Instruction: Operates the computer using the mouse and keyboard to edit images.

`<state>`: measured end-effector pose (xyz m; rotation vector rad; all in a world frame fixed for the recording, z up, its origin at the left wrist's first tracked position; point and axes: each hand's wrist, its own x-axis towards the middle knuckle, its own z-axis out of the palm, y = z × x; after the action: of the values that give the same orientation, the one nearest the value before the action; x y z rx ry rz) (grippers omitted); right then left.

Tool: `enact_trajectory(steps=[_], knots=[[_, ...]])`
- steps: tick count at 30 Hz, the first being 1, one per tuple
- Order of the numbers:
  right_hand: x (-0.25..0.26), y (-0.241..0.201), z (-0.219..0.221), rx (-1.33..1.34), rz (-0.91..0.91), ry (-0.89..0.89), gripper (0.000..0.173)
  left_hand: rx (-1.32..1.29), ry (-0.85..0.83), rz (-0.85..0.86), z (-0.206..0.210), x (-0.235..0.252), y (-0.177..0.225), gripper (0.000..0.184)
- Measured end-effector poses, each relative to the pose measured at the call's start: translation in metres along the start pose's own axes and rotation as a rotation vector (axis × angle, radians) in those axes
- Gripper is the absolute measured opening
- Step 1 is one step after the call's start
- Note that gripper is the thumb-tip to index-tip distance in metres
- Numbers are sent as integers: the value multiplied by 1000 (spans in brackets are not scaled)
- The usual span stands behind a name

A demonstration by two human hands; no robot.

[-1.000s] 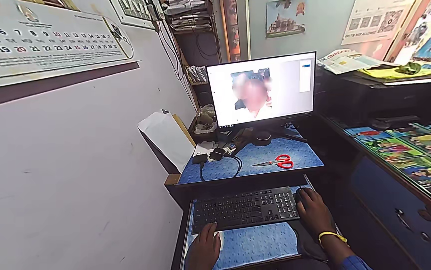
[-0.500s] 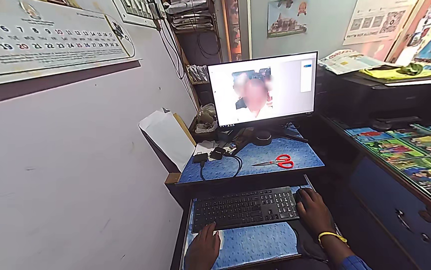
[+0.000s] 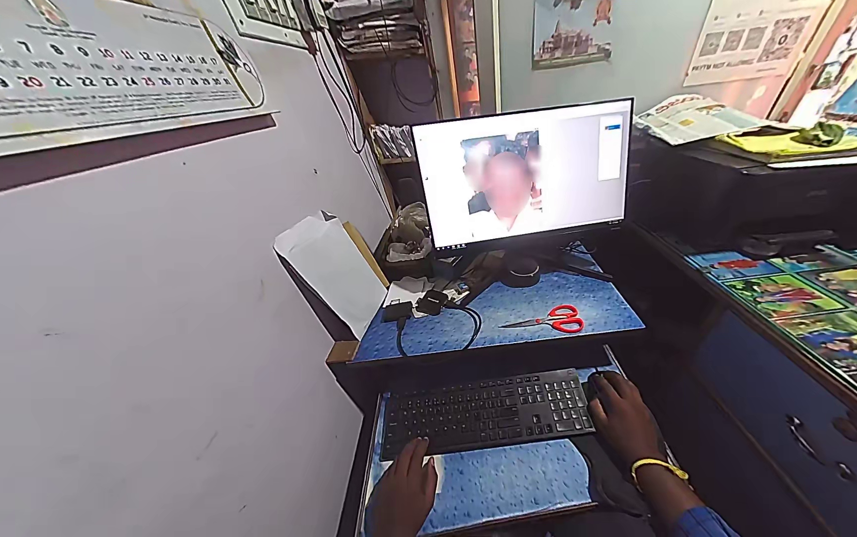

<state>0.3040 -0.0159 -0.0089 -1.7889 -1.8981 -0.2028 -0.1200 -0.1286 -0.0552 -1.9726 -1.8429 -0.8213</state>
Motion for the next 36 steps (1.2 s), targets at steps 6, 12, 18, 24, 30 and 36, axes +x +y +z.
enact_trajectory(steps=[6,12,18,24,30,36], knots=[[1,-3,-3,5,0,2,44,3,7,-3,0,0,0,42],[1,-3,-2,-2,0,11,44,12,35,8,1,0,-1,42],[-1,-3,-5,9,10,4,45,20,8,-17,0,0,0,43],[-1,-2,-4,3,19,-27,44,13,0,-19,1,0,-1,42],[0,-3,-4,-7,19,-17,44,11,8,-7,1,0,-1,43],[-1,-3,-5,7,23,-31,44,16,14,-2,2,-2,-1,43]])
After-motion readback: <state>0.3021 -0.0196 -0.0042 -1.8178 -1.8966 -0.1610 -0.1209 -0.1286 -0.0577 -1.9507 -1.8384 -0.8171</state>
